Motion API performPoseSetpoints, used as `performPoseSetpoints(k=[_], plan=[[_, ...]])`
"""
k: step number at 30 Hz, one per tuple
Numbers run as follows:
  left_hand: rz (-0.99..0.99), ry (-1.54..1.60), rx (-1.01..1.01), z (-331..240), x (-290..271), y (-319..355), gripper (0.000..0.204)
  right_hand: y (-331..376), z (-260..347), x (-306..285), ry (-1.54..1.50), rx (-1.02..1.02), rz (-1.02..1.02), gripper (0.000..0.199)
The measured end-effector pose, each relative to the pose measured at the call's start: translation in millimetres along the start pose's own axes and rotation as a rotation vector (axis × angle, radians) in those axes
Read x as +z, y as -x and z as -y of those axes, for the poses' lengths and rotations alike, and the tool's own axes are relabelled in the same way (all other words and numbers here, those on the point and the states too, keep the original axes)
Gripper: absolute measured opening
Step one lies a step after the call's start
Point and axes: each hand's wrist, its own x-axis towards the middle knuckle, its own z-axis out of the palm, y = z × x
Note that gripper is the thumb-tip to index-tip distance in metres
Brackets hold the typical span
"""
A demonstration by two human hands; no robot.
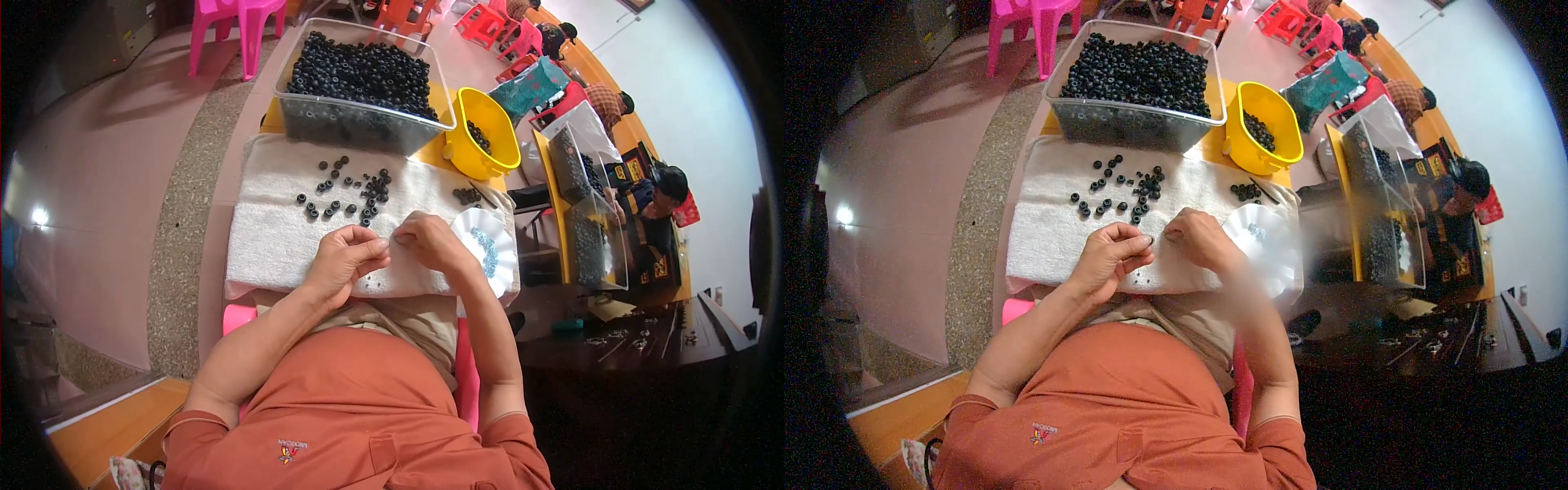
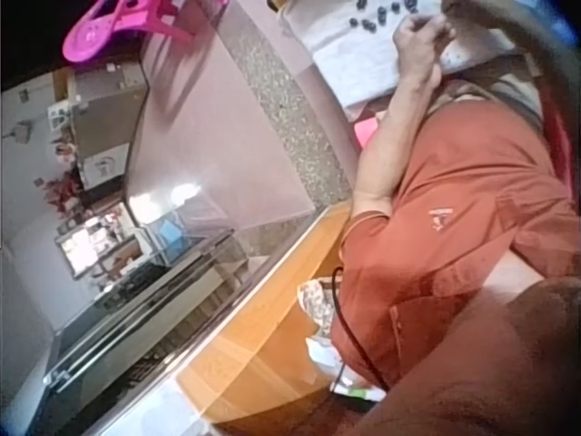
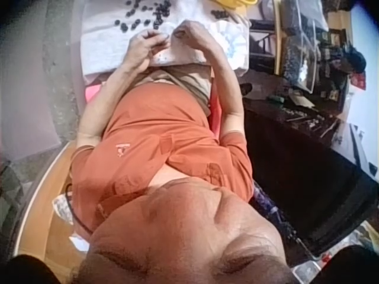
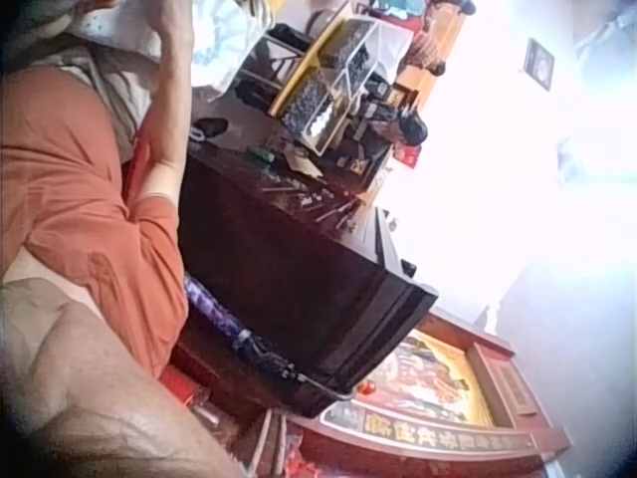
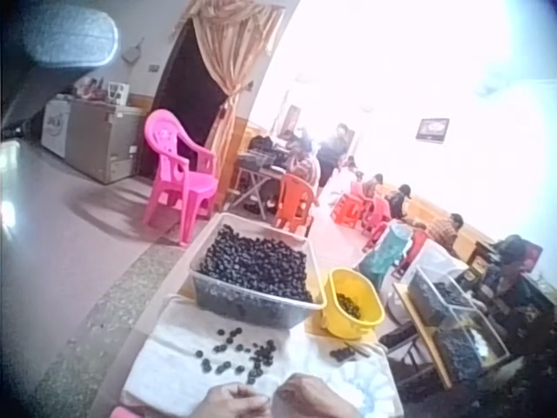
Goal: Sorting small black parts or beads by hand on a white towel into different containers.
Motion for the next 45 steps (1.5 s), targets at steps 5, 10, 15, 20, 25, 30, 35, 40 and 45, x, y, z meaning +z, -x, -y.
performPoseSetpoints(k=[5,10,15,20,25,30,35,40,45], plan=[[0.012,-0.011,0.001,0,0,-1,0.009,2,2,-3,-0.029,-0.055,-0.002,0.019],[0.033,-0.079,0.035,-3,3,0,0.012,15,-2,4,-0.63,0.198,-0.103,0.015],[0.07,-0.143,0.041,-4,3,1,0.011,27,9,2,-1.17,0.21,-0.085,0.015],[0.116,-0.244,0.07,-1,1,0,0.012,30,17,0,-1.267,0.119,-0.04,0.017],[0.168,-0.351,0.108,-1,2,1,0.014,29,19,-2,-1.223,0.096,-0.007,0.016],[0.18,-0.332,0.1,-4,3,3,0.015,29,25,-8,-1.227,0.115,0.023,0.012],[0.188,-0.344,0.07,-3,2,3,0.016,30,21,-14,-1.154,0.064,0.098,0.009],[0.194,-0.343,0.041,-1,0,2,0.016,31,22,-11,-1.113,0.037,0.124,0.009],[0.161,-0.226,0.013,0,-1,1,0.014,33,23,3,-0.929,-0.106,-0.1,0.013]])
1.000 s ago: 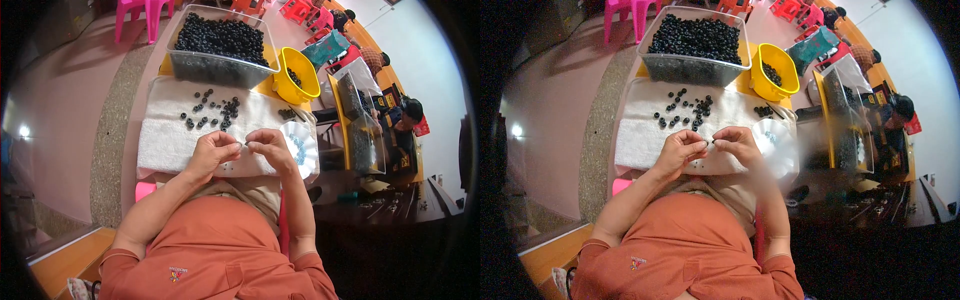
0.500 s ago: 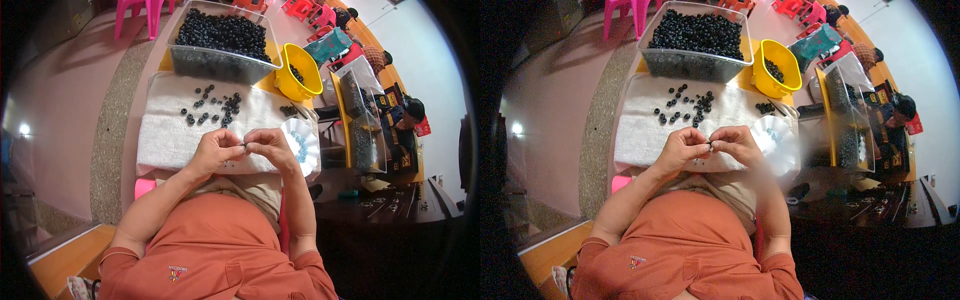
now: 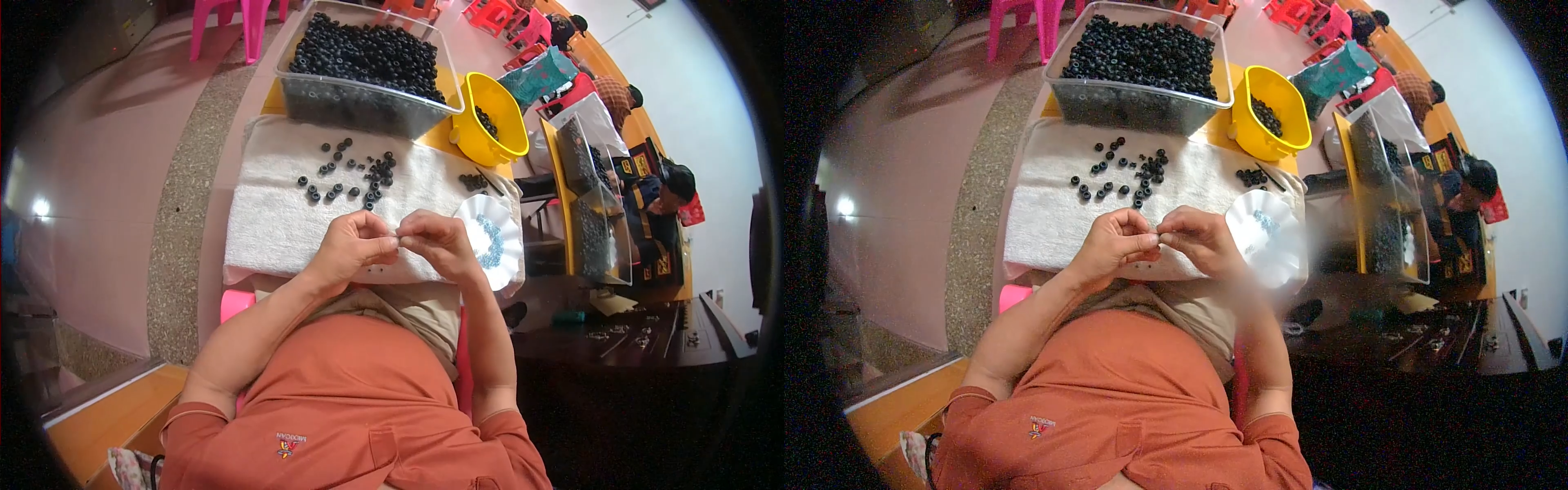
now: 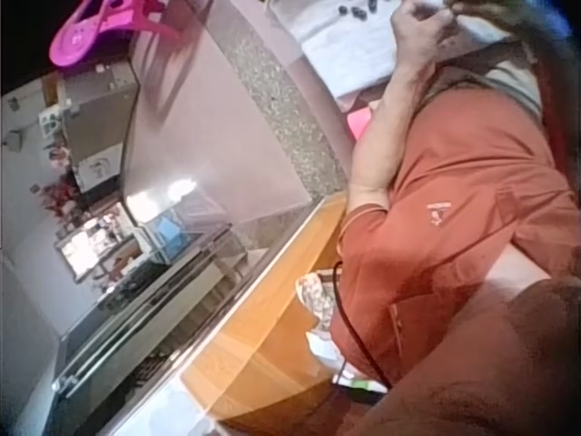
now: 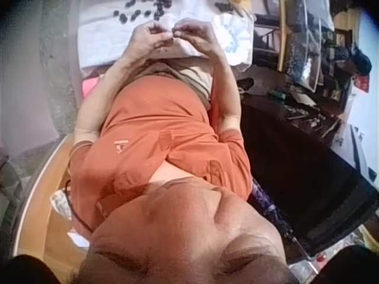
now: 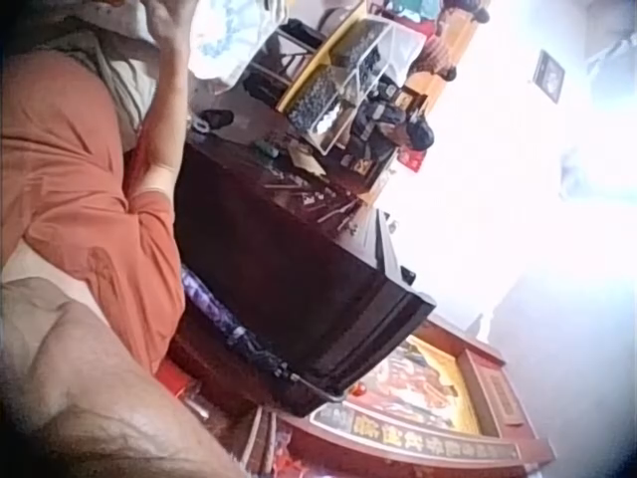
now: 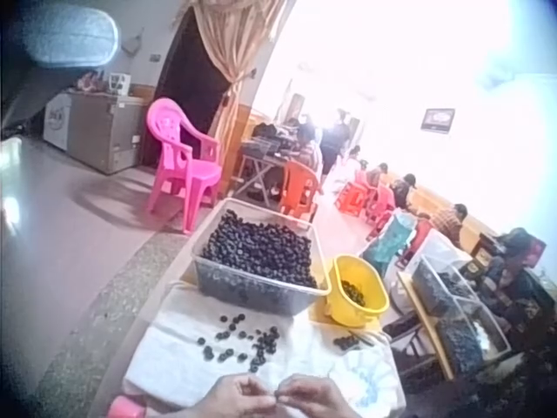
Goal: Sorting small black parts or beads by hand on a white towel into different containers.
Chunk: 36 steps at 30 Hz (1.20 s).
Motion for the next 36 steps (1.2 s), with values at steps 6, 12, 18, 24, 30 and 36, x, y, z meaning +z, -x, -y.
performPoseSetpoints(k=[6,12,18,24,30,36], plan=[[-0.064,0.109,-0.035,0,1,1,0.012,5,-3,20,0.462,-0.345,-0.165,0.03],[-0.098,0.124,-0.042,2,-1,-1,0.01,9,7,33,0.755,-0.447,-0.26,0.039],[-0.076,0.106,-0.022,8,-2,-2,0.011,9,4,36,0.905,-0.556,-0.293,0.044],[-0.104,0.046,-0.022,6,4,1,0.013,9,-1,39,0.949,-0.615,-0.335,0.048],[-0.11,0.001,-0.024,5,6,1,0.014,12,0,41,0.953,-0.551,-0.38,0.054],[-0.047,-0.022,-0.029,5,4,0,0.013,12,-1,35,0.746,-0.455,-0.358,0.039]])
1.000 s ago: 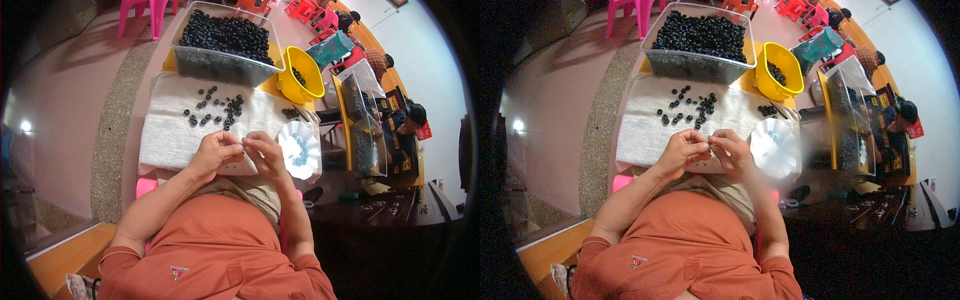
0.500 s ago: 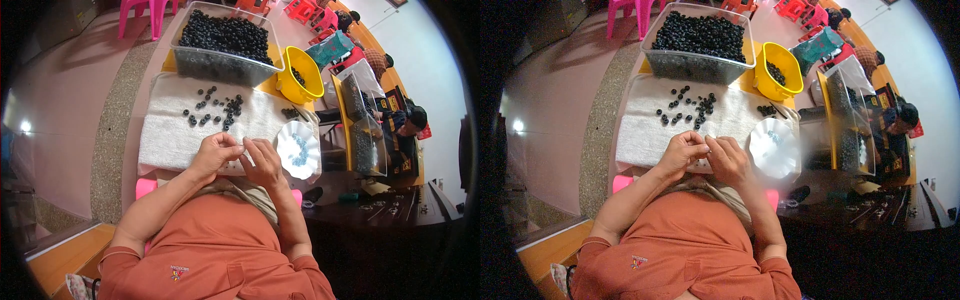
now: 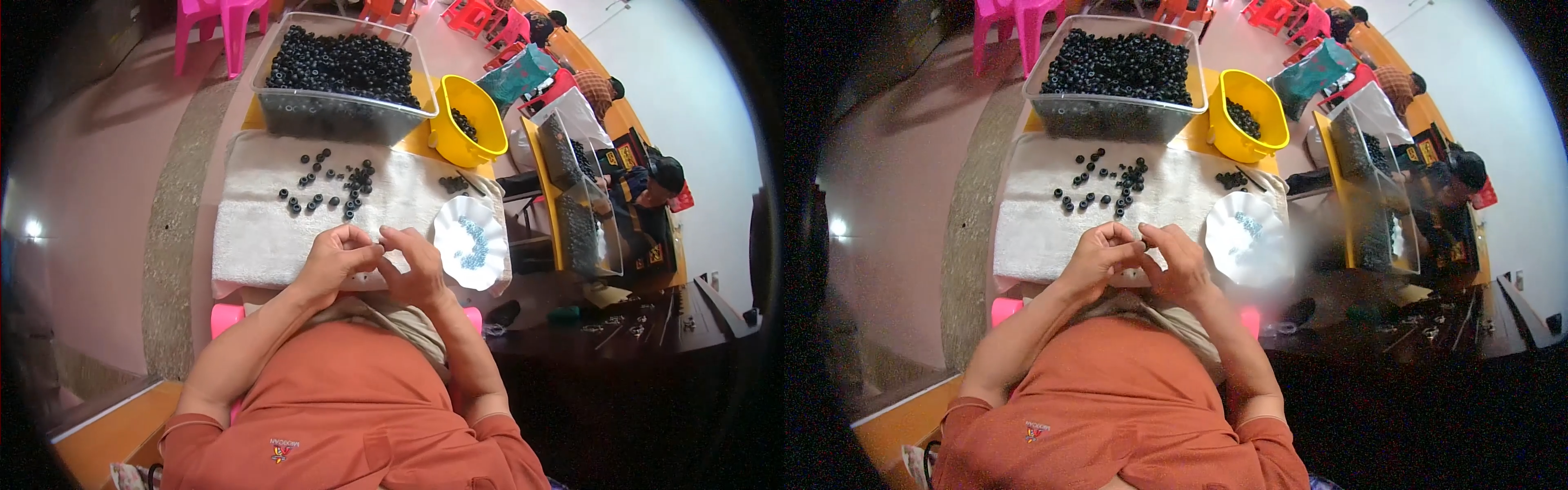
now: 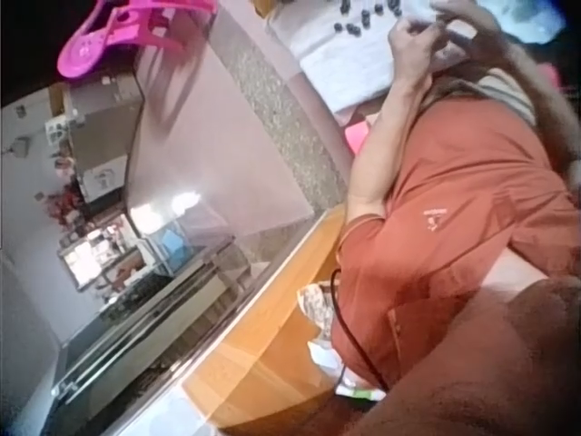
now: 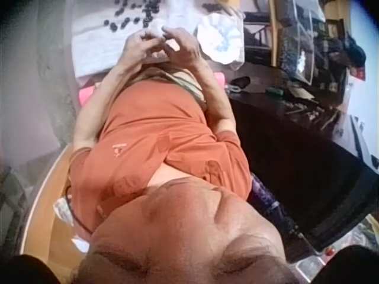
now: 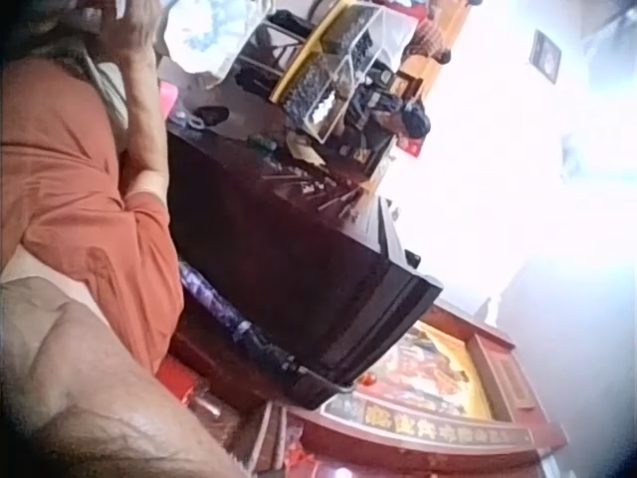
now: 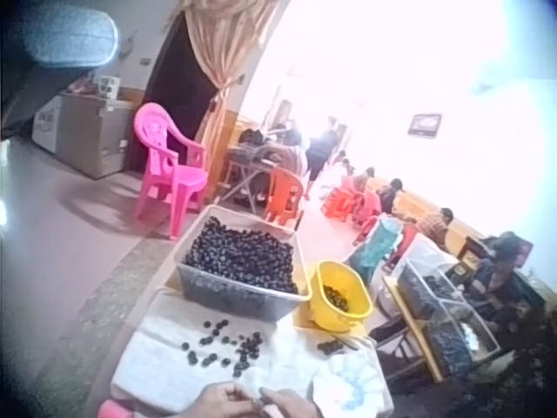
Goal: Sorting small black parts or beads by hand on a white towel into different containers.
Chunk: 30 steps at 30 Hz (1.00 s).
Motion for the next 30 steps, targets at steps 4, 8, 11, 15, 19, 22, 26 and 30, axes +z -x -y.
performPoseSetpoints(k=[4,8,11,15,19,22,26,30], plan=[[-0.04,-0.01,-0.019,-6,4,4,0.016,-10,-18,-17,0.109,0.098,-0.039,0.032],[-0.042,-0.033,0.031,-3,2,2,0.018,-42,-66,-56,0.247,0.058,-0.202,0.026],[-0.035,-0.037,0.057,2,1,2,0.018,-69,-107,-83,0.348,0.152,-0.265,0.023],[-0.004,-0.024,0.058,2,3,2,0.016,-99,-145,-112,0.647,0.174,-0.237,0.024],[-0.027,-0.064,0.11,5,-1,1,0.014,-102,-126,-87,0.652,0.158,-0.171,0.024],[-0.047,-0.099,0.156,2,2,2,0.013,-83,-107,-42,0.174,0.078,0.065,0.023],[-0.069,-0.108,0.127,4,2,4,0.011,-68,-75,7,0.258,0.236,0.337,0.024],[-0.096,-0.065,0.163,4,4,4,0.011,-69,-72,25,0.317,0.286,0.385,0.026]])
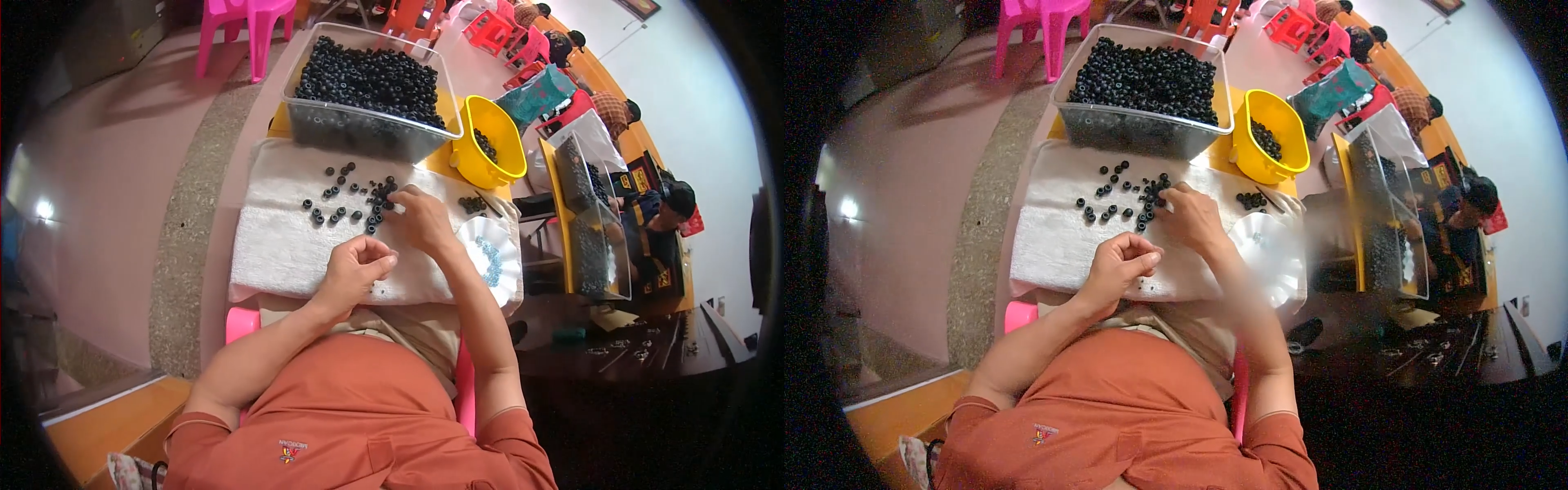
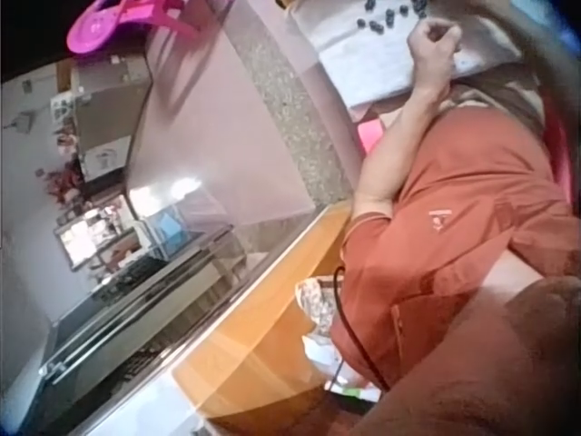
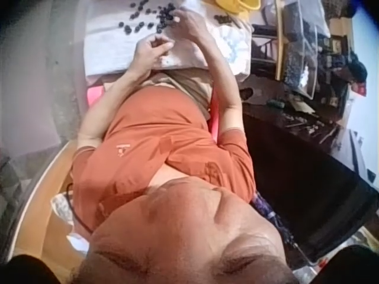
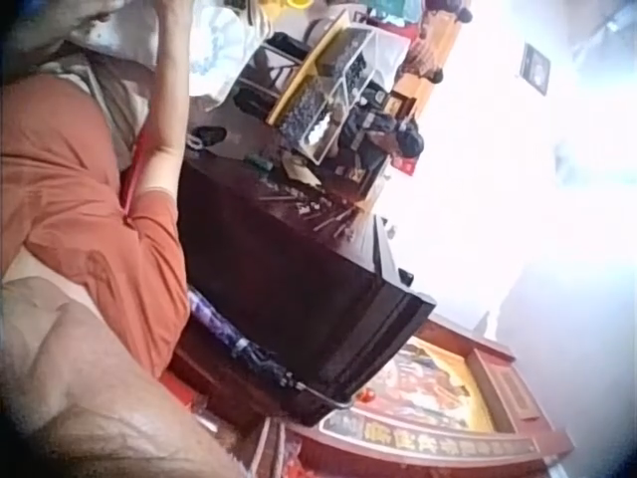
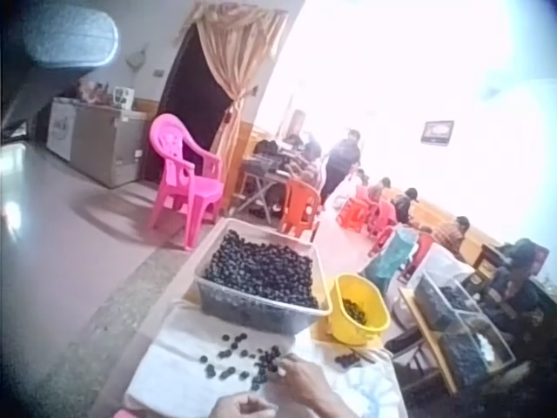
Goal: Sorting small black parts or beads by hand on a white towel into different containers.
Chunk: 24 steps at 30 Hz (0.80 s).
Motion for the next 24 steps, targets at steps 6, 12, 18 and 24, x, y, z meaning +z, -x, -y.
performPoseSetpoints(k=[6,12,18,24], plan=[[-0.018,-0.005,-0.007,-2,-1,-1,0.01,2,0,14,0.02,0.013,-0.02,0.021],[-0.092,0.007,-0.006,-2,-5,-5,0.01,24,-4,8,-0.365,-0.066,-0.159,0.018],[-0.105,0.19,-0.082,-6,-7,-5,0.008,56,26,-7,-0.671,-0.024,-0.086,0.018],[-0.022,0.258,-0.202,-12,-5,-5,0.011,66,34,-10,-0.709,-0.127,-0.101,0.02]])
